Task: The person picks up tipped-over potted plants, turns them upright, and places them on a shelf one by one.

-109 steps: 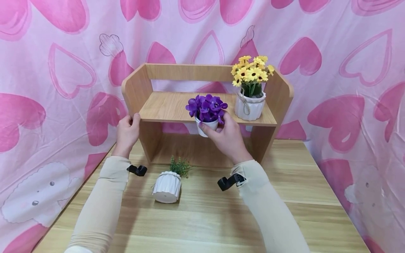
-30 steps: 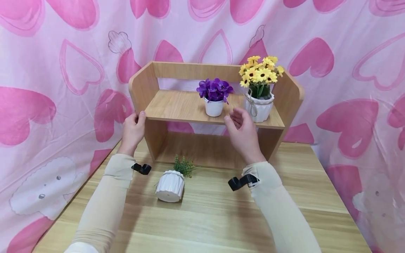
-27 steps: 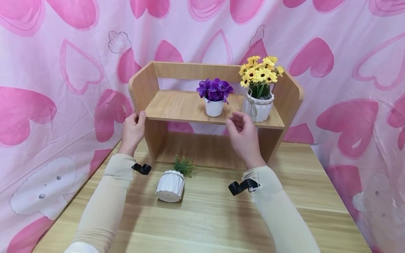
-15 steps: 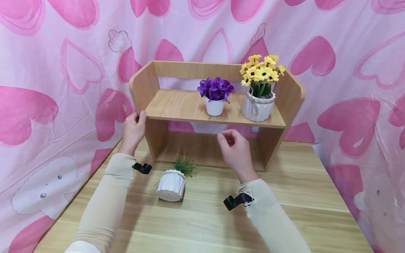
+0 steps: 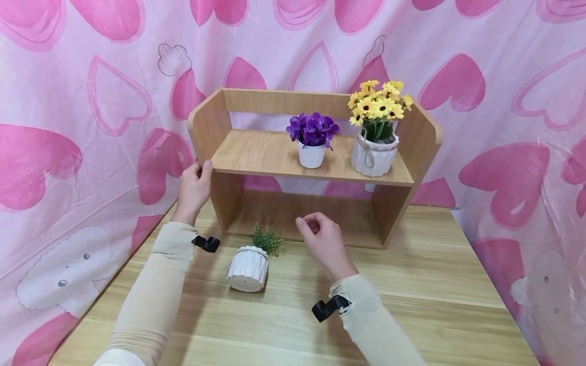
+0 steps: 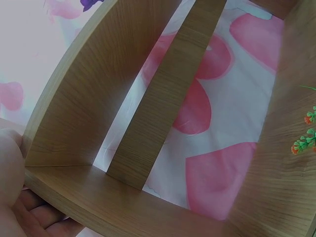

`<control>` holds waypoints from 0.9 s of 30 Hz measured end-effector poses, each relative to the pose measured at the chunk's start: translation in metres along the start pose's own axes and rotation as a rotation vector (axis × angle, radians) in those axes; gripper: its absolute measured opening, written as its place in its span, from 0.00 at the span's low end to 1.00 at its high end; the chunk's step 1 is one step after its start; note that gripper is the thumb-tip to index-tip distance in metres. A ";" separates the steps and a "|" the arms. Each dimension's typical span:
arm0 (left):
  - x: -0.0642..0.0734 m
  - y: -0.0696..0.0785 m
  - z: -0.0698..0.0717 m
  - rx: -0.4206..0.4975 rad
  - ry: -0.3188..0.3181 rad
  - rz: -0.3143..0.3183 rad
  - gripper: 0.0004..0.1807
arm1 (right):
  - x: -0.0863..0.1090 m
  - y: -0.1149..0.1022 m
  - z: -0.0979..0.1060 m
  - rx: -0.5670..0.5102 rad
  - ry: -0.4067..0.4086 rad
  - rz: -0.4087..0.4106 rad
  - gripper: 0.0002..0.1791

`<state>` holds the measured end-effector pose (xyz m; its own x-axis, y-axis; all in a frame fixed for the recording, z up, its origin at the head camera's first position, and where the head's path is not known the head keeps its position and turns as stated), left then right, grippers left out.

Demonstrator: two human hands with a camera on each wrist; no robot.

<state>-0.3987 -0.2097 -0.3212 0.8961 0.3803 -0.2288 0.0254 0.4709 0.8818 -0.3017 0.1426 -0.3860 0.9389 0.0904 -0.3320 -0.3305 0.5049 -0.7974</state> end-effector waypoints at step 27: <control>0.002 0.000 0.000 0.035 0.005 -0.011 0.26 | 0.029 0.036 -0.103 -0.031 -0.226 -0.082 0.24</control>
<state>-0.3966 -0.2090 -0.3213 0.8935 0.3794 -0.2403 0.0505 0.4468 0.8932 -0.2966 0.0746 -0.4761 0.9589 0.2423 -0.1473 -0.2523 0.4919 -0.8333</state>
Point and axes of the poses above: each hand's wrist, its own x-axis away from the middle knuckle, its own z-axis out of the back of the hand, y = z × x, the point moved 10 cm from there along -x, towards the middle knuckle, and after that the axes turned 11 degrees about z, right-handed, at the moved point
